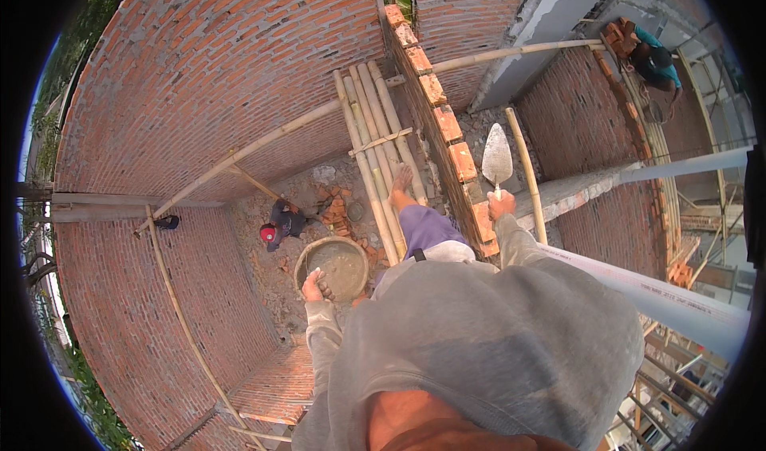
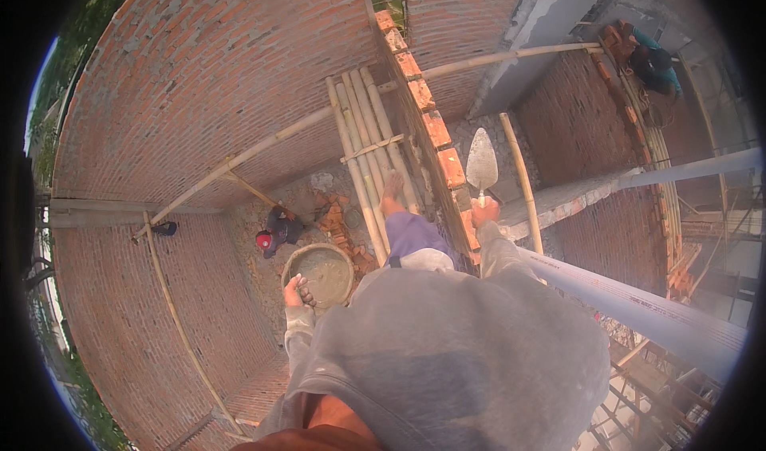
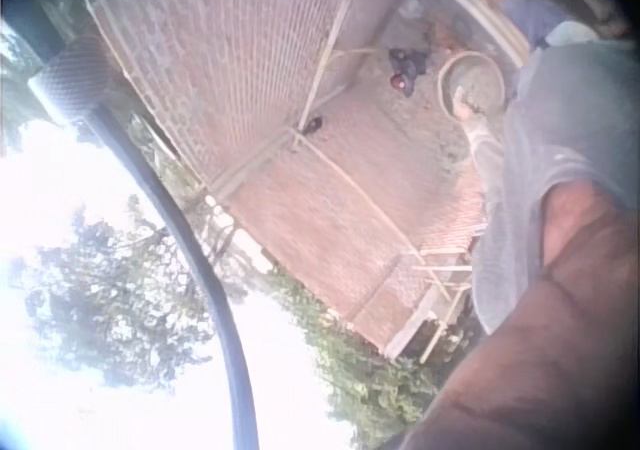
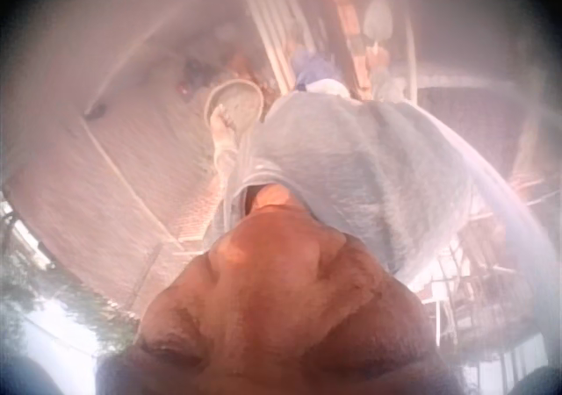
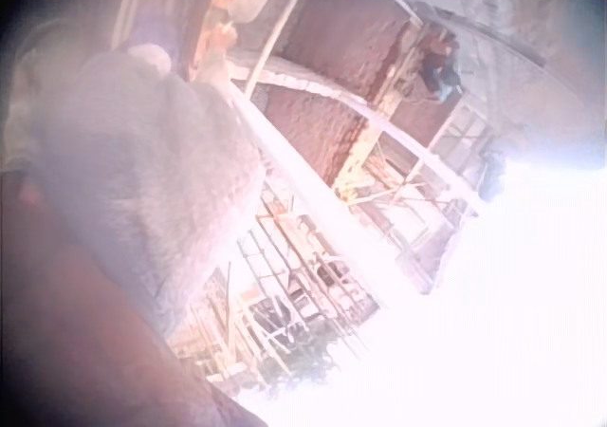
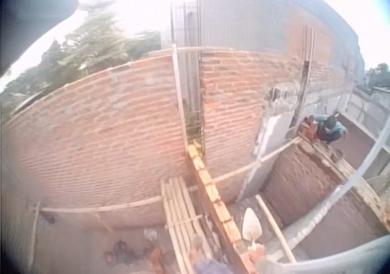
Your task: The person scoops mortar from a bucket using a trowel and applies it to red bricks on a bamboo scaffold. They place bricks onto the mortar, tap them into position, and scrape off excess mortar while building a brick wall.
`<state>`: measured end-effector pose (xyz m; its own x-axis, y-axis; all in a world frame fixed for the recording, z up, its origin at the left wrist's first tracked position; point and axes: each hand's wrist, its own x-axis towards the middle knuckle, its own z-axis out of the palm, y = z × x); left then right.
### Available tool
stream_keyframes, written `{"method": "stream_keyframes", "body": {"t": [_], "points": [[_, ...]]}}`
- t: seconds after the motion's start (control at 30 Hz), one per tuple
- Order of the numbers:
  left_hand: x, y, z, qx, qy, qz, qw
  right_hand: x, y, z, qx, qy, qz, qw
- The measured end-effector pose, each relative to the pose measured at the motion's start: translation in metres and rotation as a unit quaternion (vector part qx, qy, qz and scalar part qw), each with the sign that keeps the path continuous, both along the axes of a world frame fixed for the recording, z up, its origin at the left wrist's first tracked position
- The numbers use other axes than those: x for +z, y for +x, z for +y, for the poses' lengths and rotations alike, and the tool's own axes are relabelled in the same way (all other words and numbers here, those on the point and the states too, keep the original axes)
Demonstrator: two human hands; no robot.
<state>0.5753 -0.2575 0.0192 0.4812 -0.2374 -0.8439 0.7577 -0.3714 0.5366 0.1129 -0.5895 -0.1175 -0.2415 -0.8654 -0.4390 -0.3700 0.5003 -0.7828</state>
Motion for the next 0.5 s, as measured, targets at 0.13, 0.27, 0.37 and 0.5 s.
{"method": "stream_keyframes", "body": {"t": [0.13, 0.27, 0.37, 0.5], "points": [[0.003, 0.048, -0.121, -0.169, 0.006, -0.046, 0.984, -0.021, 0.025, -0.013, -0.018, -0.003, 0.054, 0.998], [-0.001, 0.09, -0.248, -0.319, 0.017, -0.05, 0.946, -0.021, 0.05, -0.017, -0.079, 0.059, -0.036, 0.994], [0.003, 0.103, -0.335, -0.403, 0.023, -0.059, 0.913, -0.019, 0.063, -0.021, -0.119, 0.159, -0.018, 0.98], [0.034, 0.11, -0.449, -0.541, 0.027, -0.092, 0.835, -0.02, 0.079, -0.041, -0.091, 0.159, 0.1, 0.978]]}}
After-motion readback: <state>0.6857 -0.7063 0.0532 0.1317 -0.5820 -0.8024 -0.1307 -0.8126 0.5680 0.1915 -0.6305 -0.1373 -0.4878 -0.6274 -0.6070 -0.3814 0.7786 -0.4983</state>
